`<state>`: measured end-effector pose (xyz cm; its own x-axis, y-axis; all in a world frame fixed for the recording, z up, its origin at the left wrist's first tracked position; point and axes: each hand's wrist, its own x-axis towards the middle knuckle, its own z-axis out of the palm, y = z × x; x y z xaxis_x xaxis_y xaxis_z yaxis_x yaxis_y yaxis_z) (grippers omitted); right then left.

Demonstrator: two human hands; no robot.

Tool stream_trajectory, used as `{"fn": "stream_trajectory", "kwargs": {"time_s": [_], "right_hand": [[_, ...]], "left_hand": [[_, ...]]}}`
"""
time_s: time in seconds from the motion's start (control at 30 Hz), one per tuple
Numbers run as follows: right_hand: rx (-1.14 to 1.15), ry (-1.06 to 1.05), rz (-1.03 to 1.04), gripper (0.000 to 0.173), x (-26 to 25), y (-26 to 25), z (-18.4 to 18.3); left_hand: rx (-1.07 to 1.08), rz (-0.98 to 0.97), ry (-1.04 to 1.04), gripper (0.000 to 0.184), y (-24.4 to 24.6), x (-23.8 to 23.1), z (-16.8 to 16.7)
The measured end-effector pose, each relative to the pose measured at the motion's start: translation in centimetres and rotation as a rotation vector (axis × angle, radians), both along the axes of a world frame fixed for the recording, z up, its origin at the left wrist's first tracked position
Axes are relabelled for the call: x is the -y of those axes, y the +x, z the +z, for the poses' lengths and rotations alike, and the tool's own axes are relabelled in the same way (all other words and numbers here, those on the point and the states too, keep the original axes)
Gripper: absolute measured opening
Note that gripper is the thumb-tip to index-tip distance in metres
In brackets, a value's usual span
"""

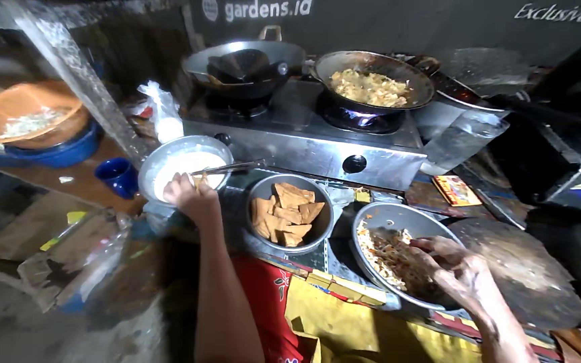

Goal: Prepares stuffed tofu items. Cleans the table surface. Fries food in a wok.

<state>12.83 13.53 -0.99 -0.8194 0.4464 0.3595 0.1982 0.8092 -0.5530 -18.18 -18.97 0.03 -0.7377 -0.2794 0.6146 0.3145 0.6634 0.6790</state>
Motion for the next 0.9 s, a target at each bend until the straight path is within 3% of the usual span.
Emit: {"fn": "stream_trajectory", "kwargs": {"time_s": [0.07,0.17,0.23,0.3,0.4,0.57,0.73,0.9], "right_hand": [[0.056,0.006,0.022,0.033,0.0,-0.2,0.1],[0.136,0.008,0.073,0.028,-0.1,-0.6,0.1],[0.165,-0.010,0.093,0.026,0.0,-1.0,0.2],[0.183,-0.034,0.098,0.025,0.1,-1.2,0.3],[0.198,-0.036,0.110,0.023,0.4,-1.2,0.4],[0.212,-0.044,0.121,0.024,0.6,-0.7,0.7],[0.207,-0.048,0.112,0.026,0.7,-0.4,0.4],[0.237,-0.070,0.106,0.023,0.8,-0.4,0.6]], "left_hand": [[-0.170,-0.104,-0.019,0.022,1.4,-1.0,1.7],[-0.255,-0.649,-0.075,0.013,2.9,-3.3,2.5],[-0.026,-0.967,-0.218,0.011,3.8,-5.2,2.1],[0.315,-1.125,-0.417,0.014,4.7,-7.1,1.8],[0.662,-1.150,-0.576,0.017,5.1,-8.5,2.1],[0.616,-1.157,-0.634,0.015,4.2,-6.7,2.1],[0.767,-1.145,-0.710,0.035,5.1,-6.9,2.8],[0.801,-1.097,-0.857,0.029,5.2,-7.8,2.8]]}}
